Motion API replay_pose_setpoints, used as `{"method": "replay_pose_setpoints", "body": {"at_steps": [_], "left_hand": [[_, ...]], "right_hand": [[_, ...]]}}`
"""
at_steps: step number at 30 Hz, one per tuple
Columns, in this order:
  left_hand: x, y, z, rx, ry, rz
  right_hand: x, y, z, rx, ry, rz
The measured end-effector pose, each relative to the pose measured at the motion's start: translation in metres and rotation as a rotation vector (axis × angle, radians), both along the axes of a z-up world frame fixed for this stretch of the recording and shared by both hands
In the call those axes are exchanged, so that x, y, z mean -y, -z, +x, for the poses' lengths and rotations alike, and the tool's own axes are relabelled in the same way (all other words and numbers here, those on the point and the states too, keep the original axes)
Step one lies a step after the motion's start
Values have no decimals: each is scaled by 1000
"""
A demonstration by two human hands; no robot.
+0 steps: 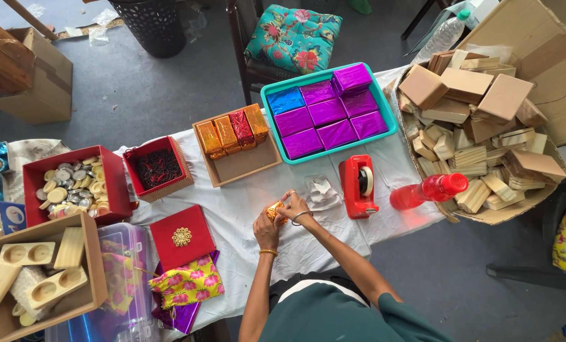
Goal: The person is wrapping items in foil and colored paper and placing them into wooden and decorative gift boxes.
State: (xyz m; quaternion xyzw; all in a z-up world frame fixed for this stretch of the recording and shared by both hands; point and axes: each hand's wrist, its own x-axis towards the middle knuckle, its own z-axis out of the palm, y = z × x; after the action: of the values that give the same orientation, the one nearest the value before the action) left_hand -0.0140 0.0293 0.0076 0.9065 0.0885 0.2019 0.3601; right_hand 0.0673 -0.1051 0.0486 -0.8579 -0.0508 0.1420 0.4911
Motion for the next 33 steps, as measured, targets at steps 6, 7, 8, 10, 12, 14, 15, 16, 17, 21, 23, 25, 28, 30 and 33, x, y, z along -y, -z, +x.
{"method": "replay_pose_setpoints", "body": {"at_steps": [6, 7, 8, 10, 12, 14, 15, 16, 17, 21, 23, 25, 28, 30, 33], "left_hand": [[3, 3, 0, 11, 21, 48], [3, 1, -1, 11, 21, 48], [2, -2, -1, -3, 26, 39], [3, -5, -3, -17, 28, 29], [2, -7, -3, -15, 26, 34], [2, -3, -5, -24, 20, 29], [3, -2, -3, -38, 18, 23], [4, -2, -3, -28, 21, 23], [4, -3, -3, -29, 20, 34], [4, -7, -4, 16, 32, 46], [3, -7, -1, -8, 19, 36], [1, -9, -1, -33, 4, 25], [-1, -16, 0, -36, 3, -20], [-4, -19, 0, -82, 34, -74], [-6, -14, 2, -122, 60, -50]], "right_hand": [[-5, -13, 11, -51, -16, -225], [-4, -15, 12, -51, -17, -225], [-3, -17, 13, -111, -30, -201], [-2, -19, 13, -170, -45, -178], [-2, -21, 13, -194, -67, -190], [-2, -22, 10, -174, -60, -204], [-1, -23, 10, -158, -50, -218], [-1, -22, 10, -149, -46, -219], [0, -21, 10, -145, -38, -220], [2, 3, 10, -138, -32, -346], [5, 28, 13, 3, -40, -403], [3, 19, 8, 144, -51, -458], [-3, -36, -9, -51, -83, -373], [-3, -57, -17, -139, -57, -170], [12, 13, -21, 279, -59, -165]]}}
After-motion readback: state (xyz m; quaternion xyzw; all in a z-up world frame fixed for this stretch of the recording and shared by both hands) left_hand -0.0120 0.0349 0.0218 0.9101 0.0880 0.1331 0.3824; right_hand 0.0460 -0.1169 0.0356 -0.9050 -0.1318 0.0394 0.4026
